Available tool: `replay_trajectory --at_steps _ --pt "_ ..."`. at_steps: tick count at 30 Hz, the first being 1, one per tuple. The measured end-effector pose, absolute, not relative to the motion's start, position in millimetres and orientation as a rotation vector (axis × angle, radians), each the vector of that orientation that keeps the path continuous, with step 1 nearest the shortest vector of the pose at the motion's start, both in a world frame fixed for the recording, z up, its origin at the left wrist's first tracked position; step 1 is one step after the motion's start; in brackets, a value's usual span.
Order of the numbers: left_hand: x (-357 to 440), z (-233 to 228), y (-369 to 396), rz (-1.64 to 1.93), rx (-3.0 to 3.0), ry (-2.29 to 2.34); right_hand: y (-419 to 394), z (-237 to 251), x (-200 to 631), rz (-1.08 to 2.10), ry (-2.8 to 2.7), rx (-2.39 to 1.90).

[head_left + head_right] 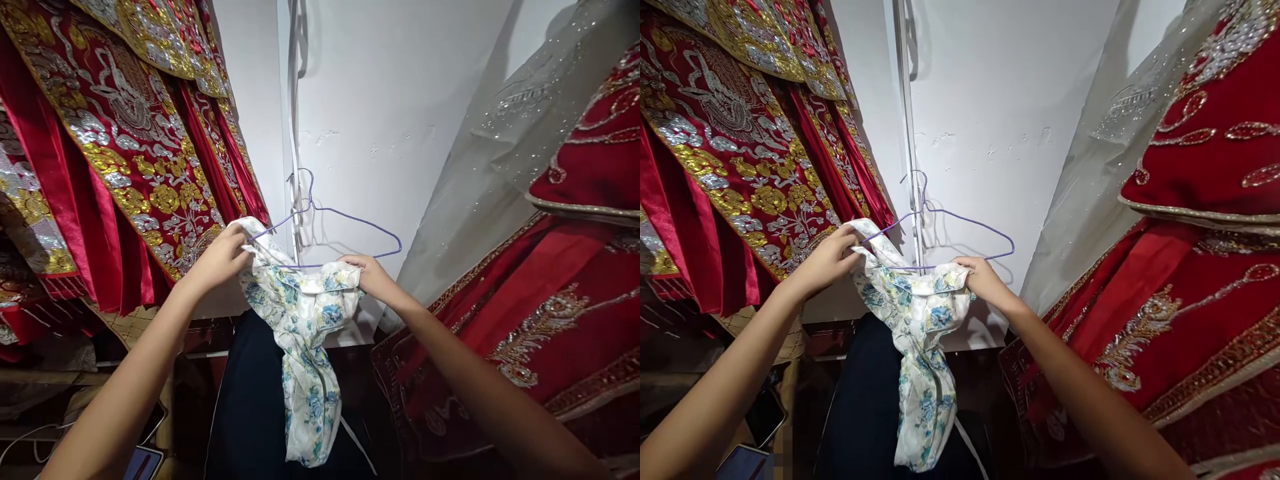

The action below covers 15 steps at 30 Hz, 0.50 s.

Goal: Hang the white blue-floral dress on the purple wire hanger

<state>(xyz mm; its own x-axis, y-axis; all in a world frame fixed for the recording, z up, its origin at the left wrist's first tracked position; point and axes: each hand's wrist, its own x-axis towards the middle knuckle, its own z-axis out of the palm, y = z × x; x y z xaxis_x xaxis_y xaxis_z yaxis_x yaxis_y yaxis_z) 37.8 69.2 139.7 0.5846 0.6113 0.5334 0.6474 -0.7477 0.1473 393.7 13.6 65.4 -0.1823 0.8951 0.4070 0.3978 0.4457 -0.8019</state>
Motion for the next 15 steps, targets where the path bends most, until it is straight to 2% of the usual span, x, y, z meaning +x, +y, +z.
replay_trajectory --at_steps 3,7,11,13,15 --pt "46 149 67 -1.009 -2.835 -0.957 -1 70 382 0.740 -1.813 -1.067" --pt "52 147 74 -1.167 -2.852 -0.992 -15 80 393 0.593 -1.672 -1.128" --pt "51 149 81 -1.064 -2.793 -1.020 -1 99 438 0.445 -1.350 -1.231" --pt "50 152 84 -1.064 -2.723 -1.033 10 112 460 0.594 -1.360 -1.290" --pt "49 156 87 -1.131 -2.625 -1.071 18 122 473 0.886 -1.416 -1.301"
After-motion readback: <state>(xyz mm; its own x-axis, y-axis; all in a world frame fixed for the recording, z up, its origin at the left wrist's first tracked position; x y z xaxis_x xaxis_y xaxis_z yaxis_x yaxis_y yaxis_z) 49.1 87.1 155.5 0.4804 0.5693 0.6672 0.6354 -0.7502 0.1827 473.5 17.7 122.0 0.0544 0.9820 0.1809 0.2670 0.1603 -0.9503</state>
